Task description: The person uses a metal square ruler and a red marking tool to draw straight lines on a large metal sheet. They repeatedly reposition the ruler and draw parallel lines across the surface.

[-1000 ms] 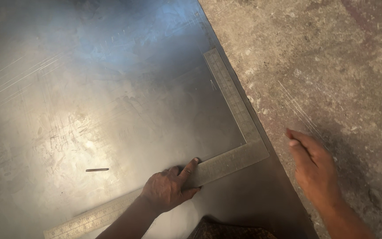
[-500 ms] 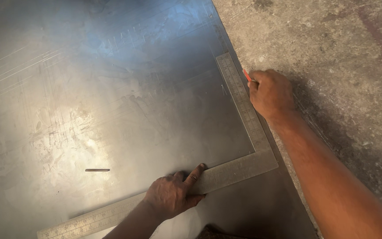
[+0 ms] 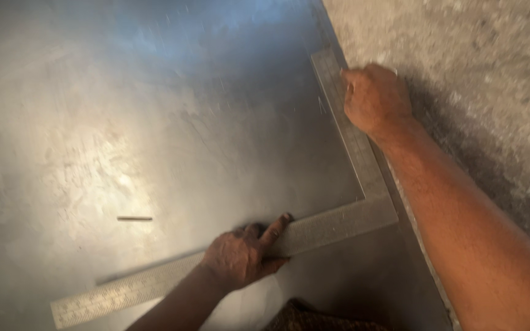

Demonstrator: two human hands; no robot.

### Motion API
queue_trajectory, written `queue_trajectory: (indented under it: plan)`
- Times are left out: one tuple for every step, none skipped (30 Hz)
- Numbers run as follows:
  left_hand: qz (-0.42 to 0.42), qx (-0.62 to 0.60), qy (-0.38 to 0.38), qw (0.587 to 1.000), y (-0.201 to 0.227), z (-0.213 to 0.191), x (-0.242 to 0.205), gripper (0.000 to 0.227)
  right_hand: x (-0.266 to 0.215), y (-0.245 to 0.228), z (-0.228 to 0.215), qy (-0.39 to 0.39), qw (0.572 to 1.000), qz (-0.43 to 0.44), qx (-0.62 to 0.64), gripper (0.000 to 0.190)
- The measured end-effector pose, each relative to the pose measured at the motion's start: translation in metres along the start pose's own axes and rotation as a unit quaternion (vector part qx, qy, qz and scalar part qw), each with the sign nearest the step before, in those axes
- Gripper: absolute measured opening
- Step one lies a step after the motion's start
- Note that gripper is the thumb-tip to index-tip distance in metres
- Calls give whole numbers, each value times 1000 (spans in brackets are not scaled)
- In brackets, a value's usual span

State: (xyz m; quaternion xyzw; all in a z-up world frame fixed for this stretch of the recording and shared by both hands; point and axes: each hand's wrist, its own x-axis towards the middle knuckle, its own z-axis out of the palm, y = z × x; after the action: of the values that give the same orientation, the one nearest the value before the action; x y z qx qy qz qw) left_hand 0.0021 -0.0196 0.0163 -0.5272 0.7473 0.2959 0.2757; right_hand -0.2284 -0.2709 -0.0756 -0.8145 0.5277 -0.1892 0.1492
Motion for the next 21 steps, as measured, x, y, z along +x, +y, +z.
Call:
queue_trajectory:
  plan:
    - [-6,2,-14,1000,0,2,1,88,-2,1,4,4,1000,-8,-5,25]
    - [-12,4,-28,1000,-1,4,3,88,-2,3,7,9,1000,-14,-10,26]
    - [-17,7,-42,999,0,5,4,88,-6,4,9,13,1000,-21,-15,27]
    - [-22,7,-53,998,0,5,6,89,-11,6,9,0,1000,-8,2,28]
    - [-27,7,-63,998,1,4,7,90,-18,6,8,-13,1000,5,20,29]
    - [-33,7,-70,997,2,2,8,91,-26,6,3,-24,999,16,36,30]
    - [-34,7,-74,997,3,1,8,91,-40,4,-4,-39,999,23,28,33]
    - [-36,7,-75,996,4,0,8,91,-61,0,-12,-53,998,28,19,36]
    - [-38,6,-77,996,4,0,7,92,-85,-4,-22,-67,997,34,10,39]
    - [-35,8,-65,997,4,1,7,91,-111,-7,-34,-113,991,67,8,42]
    - [-32,9,-53,998,3,3,6,91,-142,-13,-45,-158,982,100,5,45]
    - [-32,9,-41,999,3,5,5,91,-173,-18,-59,-129,989,67,11,43]
    - [-21,9,-26,999,3,8,3,91,-200,-24,-69,-150,984,100,11,42]
    - [-13,13,-5,1000,2,8,5,91,-220,-29,-77,-165,978,130,10,42]
    - [-5,17,16,1000,1,7,7,91,-238,-34,-89,-164,977,136,17,44]
    - [-8,17,2,1000,0,6,5,91,-246,-38,-95,-162,976,140,26,47]
    - [-12,17,-12,1000,1,6,4,91,-244,-37,-98,-209,963,171,10,47]
    - [-13,18,-27,999,1,5,5,91,-240,-34,-102,-255,945,204,-7,47]
    - [-23,15,-41,999,2,5,5,91,-232,-32,-103,-301,924,237,-24,48]
    - [-31,10,-54,998,3,4,5,90,-218,-27,-101,-232,955,184,-10,44]
    - [-40,6,-68,997,3,2,5,90,-200,-21,-96,-161,978,131,4,40]
